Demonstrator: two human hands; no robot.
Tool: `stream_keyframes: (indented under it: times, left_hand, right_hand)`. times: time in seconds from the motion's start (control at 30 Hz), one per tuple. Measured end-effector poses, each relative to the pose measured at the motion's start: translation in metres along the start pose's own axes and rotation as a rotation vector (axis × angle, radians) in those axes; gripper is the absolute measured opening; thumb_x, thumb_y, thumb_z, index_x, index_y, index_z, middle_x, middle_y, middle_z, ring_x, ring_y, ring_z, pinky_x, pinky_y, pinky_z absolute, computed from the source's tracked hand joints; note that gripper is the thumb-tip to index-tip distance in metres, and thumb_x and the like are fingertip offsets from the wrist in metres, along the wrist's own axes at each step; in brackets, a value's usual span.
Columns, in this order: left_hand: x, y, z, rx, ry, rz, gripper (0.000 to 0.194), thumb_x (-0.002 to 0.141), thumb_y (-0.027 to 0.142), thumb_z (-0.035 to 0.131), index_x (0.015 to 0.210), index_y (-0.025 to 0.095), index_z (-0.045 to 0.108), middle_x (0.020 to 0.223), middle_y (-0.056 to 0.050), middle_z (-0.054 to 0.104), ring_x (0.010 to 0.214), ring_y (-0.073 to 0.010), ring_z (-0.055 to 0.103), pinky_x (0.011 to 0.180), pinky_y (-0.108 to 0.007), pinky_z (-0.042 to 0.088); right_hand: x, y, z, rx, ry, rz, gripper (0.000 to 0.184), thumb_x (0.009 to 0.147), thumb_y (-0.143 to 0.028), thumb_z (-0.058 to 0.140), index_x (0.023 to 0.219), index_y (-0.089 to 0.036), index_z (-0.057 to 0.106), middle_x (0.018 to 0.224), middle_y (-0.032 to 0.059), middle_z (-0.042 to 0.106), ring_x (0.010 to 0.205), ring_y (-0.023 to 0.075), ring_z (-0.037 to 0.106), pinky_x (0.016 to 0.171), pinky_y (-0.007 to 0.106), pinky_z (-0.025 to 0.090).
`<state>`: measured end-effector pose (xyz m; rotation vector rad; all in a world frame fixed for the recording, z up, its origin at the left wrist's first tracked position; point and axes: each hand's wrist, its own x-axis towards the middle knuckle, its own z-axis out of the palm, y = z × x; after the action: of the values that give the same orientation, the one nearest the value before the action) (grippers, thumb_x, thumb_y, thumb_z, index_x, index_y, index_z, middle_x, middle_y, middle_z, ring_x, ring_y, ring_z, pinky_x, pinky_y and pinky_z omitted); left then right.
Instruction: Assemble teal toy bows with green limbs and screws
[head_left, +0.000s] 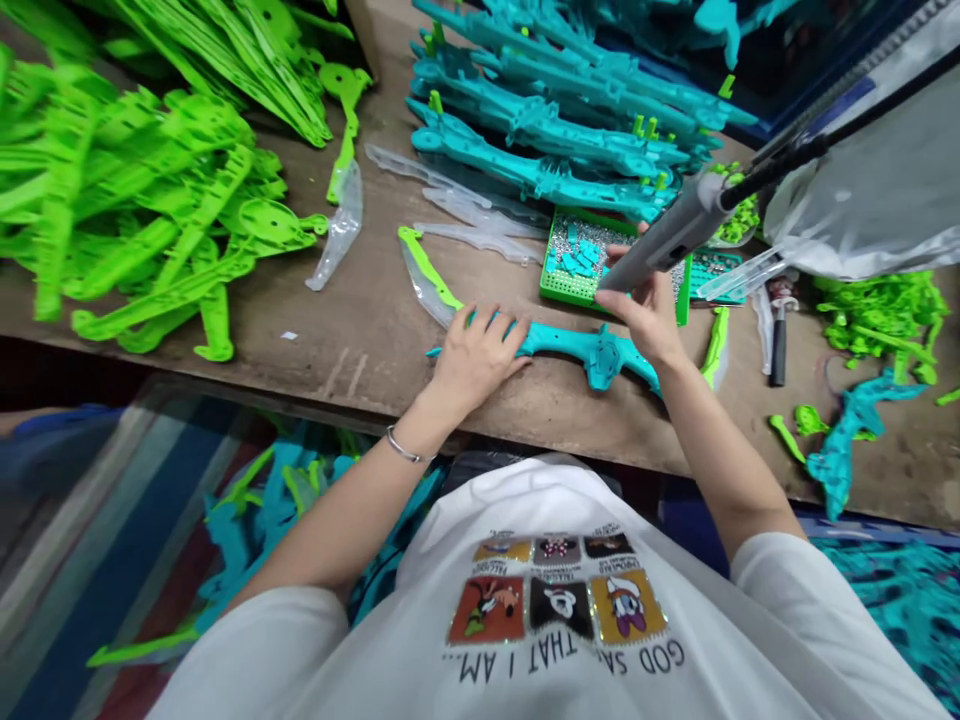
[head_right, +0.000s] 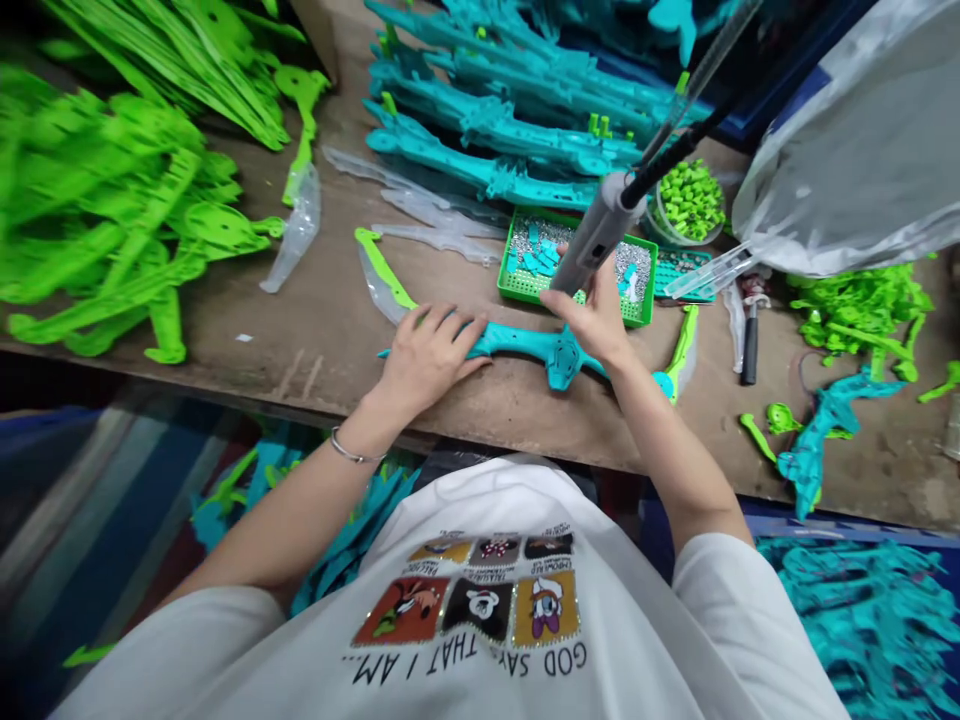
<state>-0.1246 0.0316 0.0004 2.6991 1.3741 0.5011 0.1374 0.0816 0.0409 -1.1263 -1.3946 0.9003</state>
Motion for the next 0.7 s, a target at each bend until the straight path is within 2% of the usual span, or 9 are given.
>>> stream_keyframes:
  times: [0.17,0.3,0.4,0.53,0.63,0.7]
  left_hand:
    - [0.012,0.002,-0.032,0.104,-0.063,0.074,0.047,0.096,0.036,0.066,0.136,0.012,0.062,0.12,-0.022,0.071,0.117,-0.0381,0.064,0.103,-0.055,0.045]
    - [0.026,0.006,-0.065,0.192,-0.196,0.141,0.044,0.097,0.041,0.064,0.127,0.01,0.066,0.108,-0.021,0.074,0.104,-0.0368,0.07,0.092,-0.049,0.047]
    - [0.038,0.008,-0.083,0.217,-0.284,0.151,0.044,0.098,0.048,0.062,0.122,0.012,0.069,0.104,-0.019,0.077,0.099,-0.0352,0.072,0.087,-0.044,0.046]
    - [0.052,0.003,-0.096,0.196,-0.345,0.126,0.045,0.097,0.055,0.062,0.121,0.019,0.071,0.101,-0.014,0.079,0.093,-0.0321,0.075,0.083,-0.039,0.047]
    - [0.053,-0.002,-0.101,0.19,-0.336,0.124,0.046,0.094,0.058,0.066,0.124,0.023,0.07,0.096,-0.009,0.08,0.09,-0.0303,0.075,0.08,-0.036,0.048]
    - [0.049,-0.005,-0.104,0.185,-0.285,0.154,0.047,0.092,0.055,0.072,0.127,0.024,0.068,0.099,-0.008,0.079,0.094,-0.0298,0.074,0.08,-0.035,0.048]
  right_hand:
    - [-0.066,-0.019,-0.026,-0.268,-0.003,-0.079,0.075,0.081,-0.043,0.082,0.144,-0.028,0.044,0.142,0.0121,0.058,0.124,0.027,0.063,0.104,0.048,0.056]
    - [-0.105,-0.039,-0.04,-0.605,-0.077,-0.295,0.077,0.081,-0.037,0.082,0.147,-0.027,0.045,0.143,0.0156,0.059,0.133,0.0357,0.059,0.109,0.06,0.051]
    - [-0.11,-0.04,-0.042,-0.74,-0.144,-0.428,0.063,0.084,-0.033,0.08,0.14,-0.029,0.052,0.134,0.0127,0.067,0.126,0.0349,0.064,0.105,0.06,0.053]
    - [-0.099,-0.035,-0.04,-0.736,-0.081,-0.516,0.036,0.09,-0.022,0.076,0.123,-0.028,0.063,0.115,0.009,0.073,0.113,0.0283,0.071,0.095,0.05,0.06]
    - [-0.092,-0.035,-0.039,-0.706,-0.054,-0.556,0.03,0.09,-0.021,0.076,0.118,-0.028,0.067,0.111,0.0076,0.074,0.107,0.0259,0.073,0.09,0.046,0.062]
    - [-0.088,-0.038,-0.04,-0.709,-0.049,-0.58,0.031,0.09,-0.021,0.077,0.118,-0.029,0.068,0.111,0.007,0.074,0.106,0.0252,0.073,0.089,0.045,0.062]
